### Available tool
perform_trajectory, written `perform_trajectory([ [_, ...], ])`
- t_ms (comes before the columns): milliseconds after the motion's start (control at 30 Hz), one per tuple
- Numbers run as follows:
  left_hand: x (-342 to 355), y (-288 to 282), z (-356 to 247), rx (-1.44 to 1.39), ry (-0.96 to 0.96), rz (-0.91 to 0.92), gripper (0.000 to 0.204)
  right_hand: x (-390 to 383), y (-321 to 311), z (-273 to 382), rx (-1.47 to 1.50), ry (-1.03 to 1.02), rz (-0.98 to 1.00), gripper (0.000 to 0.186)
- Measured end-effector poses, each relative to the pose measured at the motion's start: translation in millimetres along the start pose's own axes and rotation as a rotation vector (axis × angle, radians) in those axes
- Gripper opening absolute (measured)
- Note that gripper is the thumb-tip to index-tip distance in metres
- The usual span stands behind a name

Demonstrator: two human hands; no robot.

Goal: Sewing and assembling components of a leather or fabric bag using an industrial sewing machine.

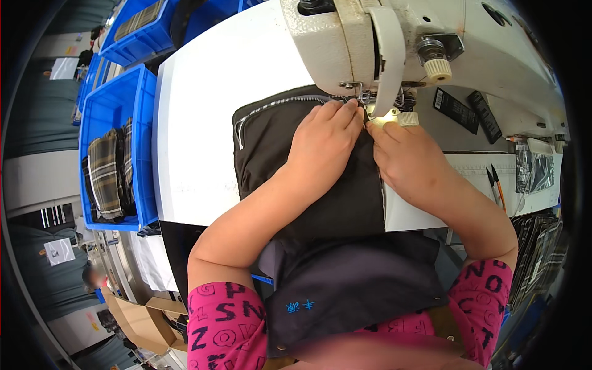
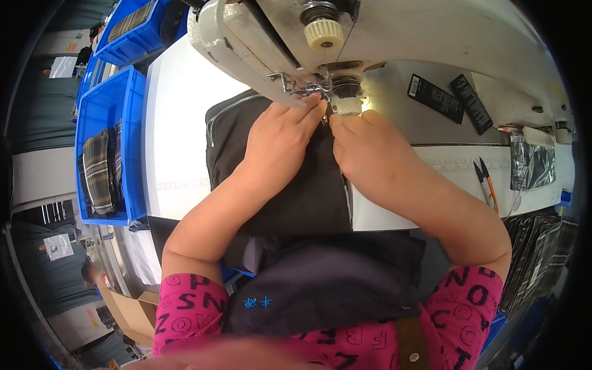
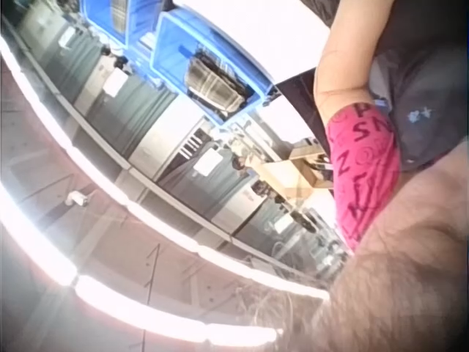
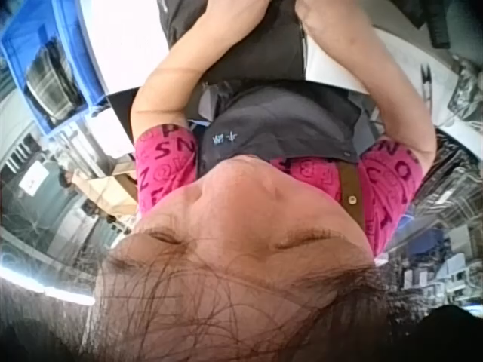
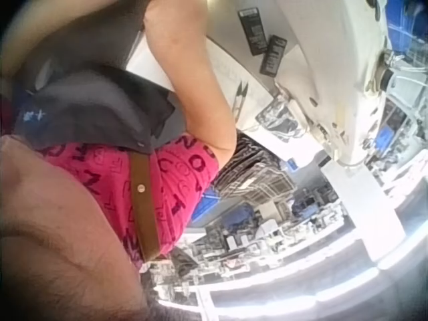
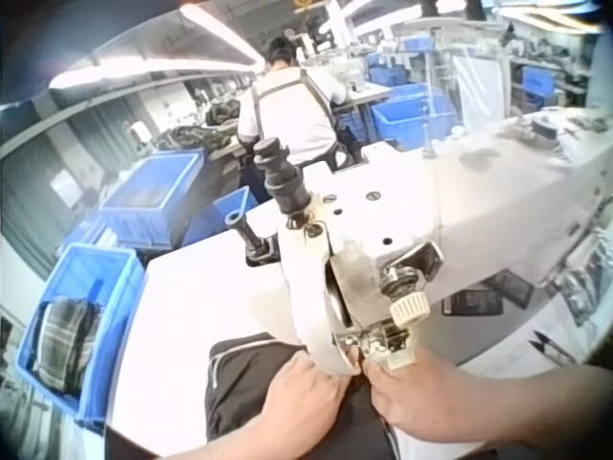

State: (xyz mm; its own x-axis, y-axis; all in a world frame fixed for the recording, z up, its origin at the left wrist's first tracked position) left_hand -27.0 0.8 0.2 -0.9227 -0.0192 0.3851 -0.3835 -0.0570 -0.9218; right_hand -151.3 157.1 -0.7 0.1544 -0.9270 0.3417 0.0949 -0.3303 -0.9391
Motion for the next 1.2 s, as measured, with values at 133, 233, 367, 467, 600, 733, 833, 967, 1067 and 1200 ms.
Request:
perform_trajectory([
  [133,2,8,6,0.005,-0.004,-0.003,0.035,3,0,-7,0.02,0.027,0.045,0.027],
  [233,2,7,4,0.003,-0.005,-0.015,0.034,2,-1,-7,0.01,0.019,0.043,0.026],
  [367,-1,0,4,-0.096,-0.061,0.024,0.034,2,-1,-7,-0.023,0.017,0.028,0.025],
  [467,-6,-3,-1,-0.148,-0.15,0.064,0.045,2,0,-9,-0.012,0.031,0.042,0.024],
  [600,-9,-1,-6,-0.084,-0.123,0.007,0.046,3,-5,-9,-0.033,0.013,0.072,0.024],
  [733,-8,2,-3,-0.098,-0.109,-0.004,0.042,2,-1,-10,-0.019,0.021,0.082,0.025],
  [833,-7,2,6,-0.178,-0.129,-0.01,0.036,3,3,-10,-0.032,0.022,0.051,0.025],
  [967,-2,-1,21,-0.265,-0.126,0.008,0.031,5,13,-7,-0.023,0.057,0.025,0.024],
  [1067,-5,-1,26,-0.38,-0.171,0.032,0.033,4,14,-6,-0.042,0.037,-0.016,0.022],
  [1200,-6,-13,10,-0.366,-0.213,0.041,0.043,0,9,-11,-0.023,0.098,-0.075,0.019],
])
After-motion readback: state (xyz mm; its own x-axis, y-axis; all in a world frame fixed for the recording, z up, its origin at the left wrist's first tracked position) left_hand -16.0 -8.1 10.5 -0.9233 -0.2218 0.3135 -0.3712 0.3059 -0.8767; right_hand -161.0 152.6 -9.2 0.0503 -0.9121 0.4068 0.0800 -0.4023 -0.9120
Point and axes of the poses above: each hand's wrist, its own x-axis towards the middle knuckle, its own y-axis out of the palm, z = x × y, the point moved 1 cm from there along x, towards the middle knuckle, and after that the axes turned 2 degrees about x, right-handed, at the moved point
